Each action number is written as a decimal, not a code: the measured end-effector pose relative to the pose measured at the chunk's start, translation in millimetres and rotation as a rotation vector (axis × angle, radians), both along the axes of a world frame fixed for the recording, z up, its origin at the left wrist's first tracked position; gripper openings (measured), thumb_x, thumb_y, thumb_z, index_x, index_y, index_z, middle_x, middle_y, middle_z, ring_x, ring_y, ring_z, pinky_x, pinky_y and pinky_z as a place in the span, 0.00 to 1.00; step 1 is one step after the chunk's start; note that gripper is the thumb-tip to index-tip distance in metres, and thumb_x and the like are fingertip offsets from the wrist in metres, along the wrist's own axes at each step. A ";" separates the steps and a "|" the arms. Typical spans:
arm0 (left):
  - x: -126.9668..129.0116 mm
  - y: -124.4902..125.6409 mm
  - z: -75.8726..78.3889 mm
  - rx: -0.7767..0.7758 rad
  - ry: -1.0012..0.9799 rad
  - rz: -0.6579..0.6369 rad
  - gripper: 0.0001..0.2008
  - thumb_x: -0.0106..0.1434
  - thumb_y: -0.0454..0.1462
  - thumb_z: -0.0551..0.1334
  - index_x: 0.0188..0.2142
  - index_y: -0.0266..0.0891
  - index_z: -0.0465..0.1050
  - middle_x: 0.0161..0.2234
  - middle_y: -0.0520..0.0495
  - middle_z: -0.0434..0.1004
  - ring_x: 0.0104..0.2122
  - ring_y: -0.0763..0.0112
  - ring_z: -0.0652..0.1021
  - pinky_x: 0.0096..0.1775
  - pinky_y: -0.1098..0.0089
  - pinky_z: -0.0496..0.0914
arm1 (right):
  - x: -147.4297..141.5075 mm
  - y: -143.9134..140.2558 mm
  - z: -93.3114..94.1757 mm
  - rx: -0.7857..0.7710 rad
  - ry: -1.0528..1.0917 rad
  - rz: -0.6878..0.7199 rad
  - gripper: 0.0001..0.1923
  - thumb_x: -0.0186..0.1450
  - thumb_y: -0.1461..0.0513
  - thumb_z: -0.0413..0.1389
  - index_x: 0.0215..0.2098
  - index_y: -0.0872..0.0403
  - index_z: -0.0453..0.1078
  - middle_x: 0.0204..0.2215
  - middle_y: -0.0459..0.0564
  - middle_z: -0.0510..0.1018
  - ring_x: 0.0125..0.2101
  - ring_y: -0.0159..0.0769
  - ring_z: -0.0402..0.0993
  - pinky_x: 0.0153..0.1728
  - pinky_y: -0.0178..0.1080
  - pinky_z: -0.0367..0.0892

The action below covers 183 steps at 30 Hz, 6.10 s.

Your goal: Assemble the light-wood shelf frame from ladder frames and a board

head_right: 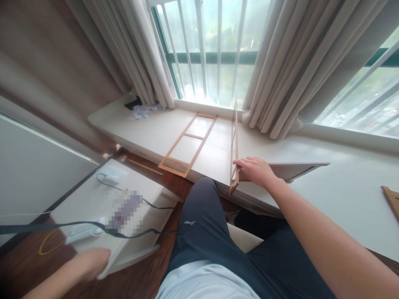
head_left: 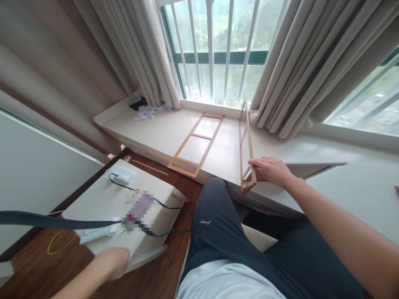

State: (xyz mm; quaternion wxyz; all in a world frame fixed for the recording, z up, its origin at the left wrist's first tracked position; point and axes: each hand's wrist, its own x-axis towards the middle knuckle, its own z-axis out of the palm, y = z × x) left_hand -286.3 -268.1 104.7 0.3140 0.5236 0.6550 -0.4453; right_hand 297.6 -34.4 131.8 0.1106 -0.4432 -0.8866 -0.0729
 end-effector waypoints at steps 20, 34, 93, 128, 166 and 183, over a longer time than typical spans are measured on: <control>337.7 184.0 52.3 1.018 -1.011 0.130 0.08 0.67 0.40 0.62 0.38 0.46 0.81 0.37 0.46 0.84 0.36 0.64 0.80 0.38 0.68 0.69 | -1.4 -0.5 4.4 -0.064 0.020 -0.028 0.14 0.71 0.64 0.52 0.53 0.47 0.72 0.40 0.47 0.83 0.39 0.40 0.74 0.39 0.40 0.60; 382.6 233.6 48.4 1.110 -0.850 -0.078 0.10 0.67 0.41 0.62 0.38 0.48 0.84 0.38 0.43 0.84 0.38 0.61 0.80 0.41 0.65 0.69 | -2.3 -0.3 10.7 -0.101 0.014 -0.030 0.13 0.72 0.62 0.51 0.52 0.46 0.72 0.38 0.47 0.83 0.38 0.40 0.72 0.37 0.40 0.56; 398.9 243.7 9.2 1.101 -1.461 0.504 0.09 0.58 0.40 0.67 0.33 0.37 0.83 0.25 0.48 0.80 0.24 0.71 0.75 0.29 0.70 0.68 | -1.7 6.0 8.0 -0.253 0.164 -0.274 0.12 0.72 0.54 0.54 0.49 0.52 0.64 0.36 0.52 0.82 0.36 0.43 0.76 0.33 0.37 0.55; 390.4 248.3 -5.2 1.062 -1.520 0.538 0.13 0.58 0.46 0.68 0.32 0.38 0.82 0.23 0.51 0.76 0.19 0.77 0.67 0.24 0.71 0.64 | -10.7 -3.8 13.8 -0.204 0.097 -0.160 0.14 0.73 0.60 0.51 0.55 0.42 0.71 0.42 0.48 0.83 0.41 0.40 0.76 0.41 0.37 0.62; 389.6 236.4 7.4 1.114 -1.485 0.471 0.11 0.60 0.44 0.65 0.31 0.39 0.80 0.24 0.50 0.76 0.26 0.70 0.75 0.31 0.69 0.69 | -10.7 -5.1 3.9 -0.169 0.135 -0.173 0.16 0.72 0.61 0.54 0.57 0.47 0.71 0.43 0.52 0.83 0.43 0.41 0.77 0.43 0.37 0.63; 391.0 239.8 -6.3 0.933 -1.566 0.670 0.18 0.56 0.45 0.69 0.41 0.34 0.83 0.28 0.45 0.79 0.26 0.72 0.73 0.19 0.75 0.62 | -12.3 -7.7 6.8 -0.164 0.125 -0.193 0.15 0.73 0.60 0.52 0.57 0.45 0.71 0.41 0.50 0.83 0.42 0.40 0.77 0.42 0.37 0.62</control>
